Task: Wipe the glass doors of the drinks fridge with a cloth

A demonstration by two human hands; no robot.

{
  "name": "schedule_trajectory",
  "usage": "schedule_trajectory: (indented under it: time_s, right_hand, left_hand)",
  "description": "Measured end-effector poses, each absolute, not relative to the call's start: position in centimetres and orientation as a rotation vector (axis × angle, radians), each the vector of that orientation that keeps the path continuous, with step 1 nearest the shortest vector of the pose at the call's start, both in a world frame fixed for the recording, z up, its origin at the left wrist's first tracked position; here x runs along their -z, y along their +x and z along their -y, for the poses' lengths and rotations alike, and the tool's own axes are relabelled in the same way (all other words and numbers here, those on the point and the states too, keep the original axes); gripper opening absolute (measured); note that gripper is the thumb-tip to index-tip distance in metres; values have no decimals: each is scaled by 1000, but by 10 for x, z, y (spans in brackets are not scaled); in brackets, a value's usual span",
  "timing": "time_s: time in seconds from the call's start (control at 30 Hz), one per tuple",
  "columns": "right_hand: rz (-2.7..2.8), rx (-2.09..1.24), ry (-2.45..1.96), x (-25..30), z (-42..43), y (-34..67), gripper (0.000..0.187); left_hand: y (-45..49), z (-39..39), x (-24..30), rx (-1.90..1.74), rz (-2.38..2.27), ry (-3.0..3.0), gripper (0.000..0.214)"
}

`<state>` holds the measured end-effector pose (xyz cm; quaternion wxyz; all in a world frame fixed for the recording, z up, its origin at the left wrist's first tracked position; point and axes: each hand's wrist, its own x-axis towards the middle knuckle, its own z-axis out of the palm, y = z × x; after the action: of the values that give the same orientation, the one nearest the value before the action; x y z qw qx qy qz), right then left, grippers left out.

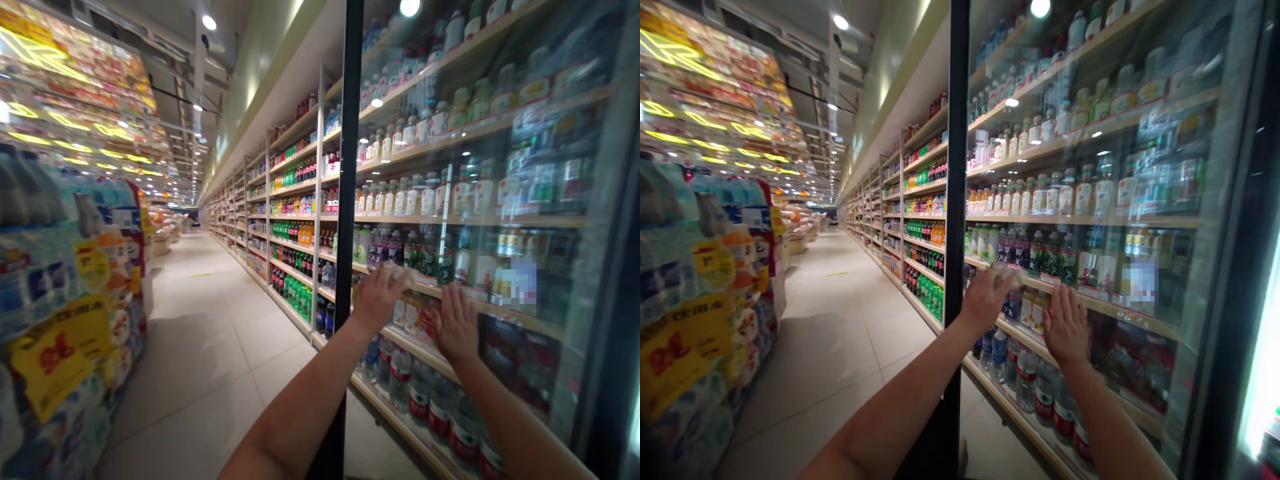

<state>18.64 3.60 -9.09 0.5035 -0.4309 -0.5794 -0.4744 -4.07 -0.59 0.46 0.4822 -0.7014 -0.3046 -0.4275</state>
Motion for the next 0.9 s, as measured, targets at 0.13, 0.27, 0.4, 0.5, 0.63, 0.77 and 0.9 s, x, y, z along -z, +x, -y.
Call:
schedule_trajectory:
  time_s: [0.13,0.27,0.4,0.5,0.63,0.77,0.9]
  right_hand:
    - [1405,1122,-1049,90,-34,184,73]
    - [1416,1129,-1073,88,-33,182,73]
    - [1398,1155,-1077,88,-34,181,72]
    - [1382,1178,-1067,88,-34,182,71]
    - [1388,1182,-1085,89,-33,183,71]
    - [1384,1188,-1101,89,-33,183,69]
    - [1365,1209,-1101,89,-33,182,69]
  left_hand:
    - [-41,8,-18,1142,841,-1648,40]
    - [-38,13,-8,1135,733,-1678,32]
    - [-43,4,-22,1161,655,-1683,33]
    - [-46,-1,-32,1209,666,-1661,39]
    - [-45,6,-18,1149,609,-1695,39]
    - [-51,8,-18,1103,589,-1697,37]
    - [-53,3,-29,1180,653,-1616,34]
